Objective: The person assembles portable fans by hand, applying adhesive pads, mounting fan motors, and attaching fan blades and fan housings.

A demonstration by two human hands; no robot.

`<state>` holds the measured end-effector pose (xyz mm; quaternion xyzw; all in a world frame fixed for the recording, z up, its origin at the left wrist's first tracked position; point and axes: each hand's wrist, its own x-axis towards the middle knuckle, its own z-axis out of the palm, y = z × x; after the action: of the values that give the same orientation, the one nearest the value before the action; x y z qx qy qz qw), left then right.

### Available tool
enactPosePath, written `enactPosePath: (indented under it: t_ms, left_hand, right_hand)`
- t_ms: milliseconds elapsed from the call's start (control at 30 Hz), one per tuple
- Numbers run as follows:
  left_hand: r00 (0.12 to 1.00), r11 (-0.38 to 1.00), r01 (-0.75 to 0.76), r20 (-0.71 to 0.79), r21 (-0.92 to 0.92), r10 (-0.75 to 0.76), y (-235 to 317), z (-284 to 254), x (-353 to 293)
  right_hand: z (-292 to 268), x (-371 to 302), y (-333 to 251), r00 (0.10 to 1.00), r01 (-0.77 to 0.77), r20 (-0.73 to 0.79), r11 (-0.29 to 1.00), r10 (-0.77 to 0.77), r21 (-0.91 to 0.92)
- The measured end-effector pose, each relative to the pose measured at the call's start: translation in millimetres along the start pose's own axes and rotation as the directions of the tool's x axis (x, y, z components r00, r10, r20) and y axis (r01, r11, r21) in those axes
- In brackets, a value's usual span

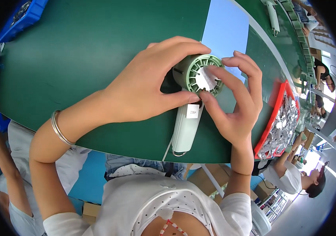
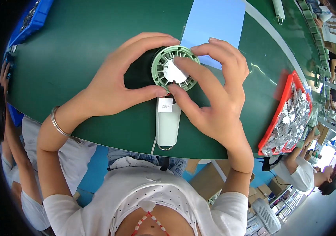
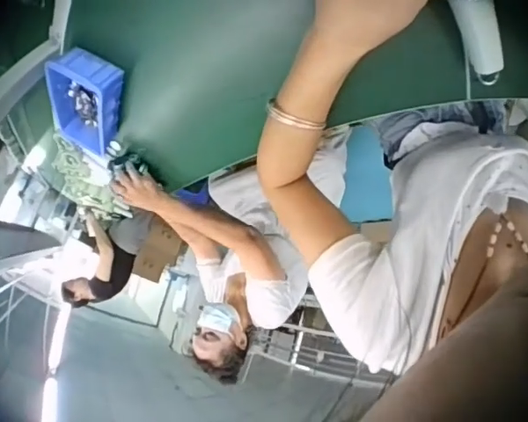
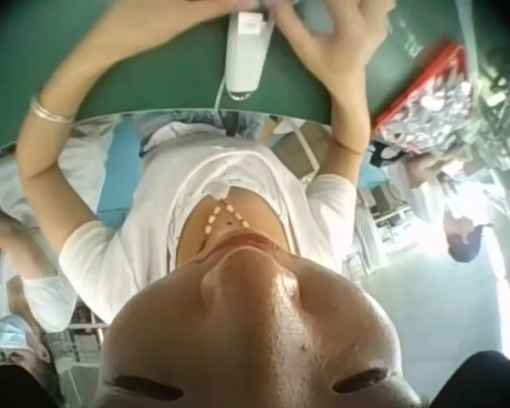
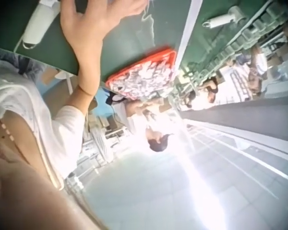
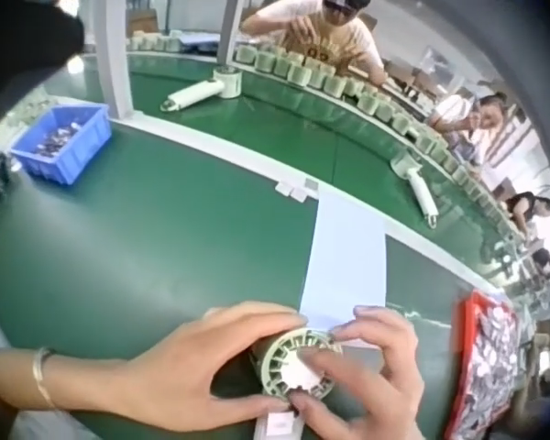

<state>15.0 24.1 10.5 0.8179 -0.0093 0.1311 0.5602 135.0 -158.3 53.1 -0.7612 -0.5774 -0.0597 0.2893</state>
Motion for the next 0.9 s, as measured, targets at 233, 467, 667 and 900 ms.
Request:
enactPosePath:
  t_ms: [233,467,667,900]
  left_hand:
    - [0.999,0.999,-0.034,-0.009,-0.028,0.034,0.7,1.3,2.4]
    - [0.999,0.999,-0.043,-0.015,-0.026,0.042,-0.5,2.2,2.8]
    - [0.997,0.995,-0.07,-0.021,-0.066,0.069,-2.6,1.5,4.1]
    - [0.996,0.991,-0.082,-0.032,-0.104,0.079,-4.3,1.5,3.6]
  right_hand:
    - [-16.3,-17.9,-3.2,0.972,0.157,0.209,0.956,-0.106,-0.248]
    - [-12.7,-16.3,4.4,0.97,0.193,0.194,0.948,-0.146,-0.251]
    - [-11.4,-18.1,6.2,0.96,0.252,0.202,0.916,-0.195,-0.314]
    - [-8.3,-15.6,8.7,0.97,0.193,0.183,0.964,-0.159,-0.185]
